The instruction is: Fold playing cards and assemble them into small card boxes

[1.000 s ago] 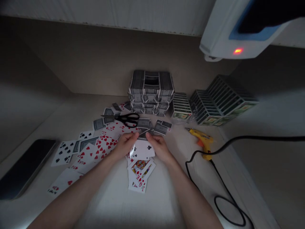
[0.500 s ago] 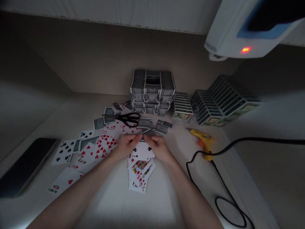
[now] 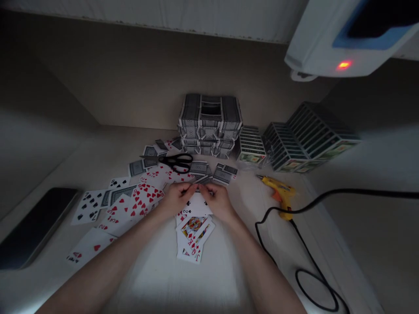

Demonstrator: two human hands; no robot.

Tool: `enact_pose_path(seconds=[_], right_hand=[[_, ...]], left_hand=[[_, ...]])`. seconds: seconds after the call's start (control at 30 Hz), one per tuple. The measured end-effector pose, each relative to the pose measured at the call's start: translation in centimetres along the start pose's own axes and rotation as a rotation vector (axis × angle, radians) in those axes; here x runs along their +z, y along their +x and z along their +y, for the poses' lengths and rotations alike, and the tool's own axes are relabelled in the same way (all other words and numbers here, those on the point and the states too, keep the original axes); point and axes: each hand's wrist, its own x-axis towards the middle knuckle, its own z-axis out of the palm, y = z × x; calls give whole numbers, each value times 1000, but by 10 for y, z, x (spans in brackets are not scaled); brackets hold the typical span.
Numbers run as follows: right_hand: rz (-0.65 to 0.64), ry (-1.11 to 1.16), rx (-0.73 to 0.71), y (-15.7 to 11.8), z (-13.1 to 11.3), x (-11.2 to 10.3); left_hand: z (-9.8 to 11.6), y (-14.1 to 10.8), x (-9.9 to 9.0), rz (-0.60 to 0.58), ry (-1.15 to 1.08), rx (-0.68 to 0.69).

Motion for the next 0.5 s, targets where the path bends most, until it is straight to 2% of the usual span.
enact_pose_path(seconds=[0.27,0.5], right_hand=[[15,-41,0,-1,2,1],[22,35,47,-2,-1,3]], left_hand=[[2,-3,1,8,126,46],[1,0,1,-10,27,16]])
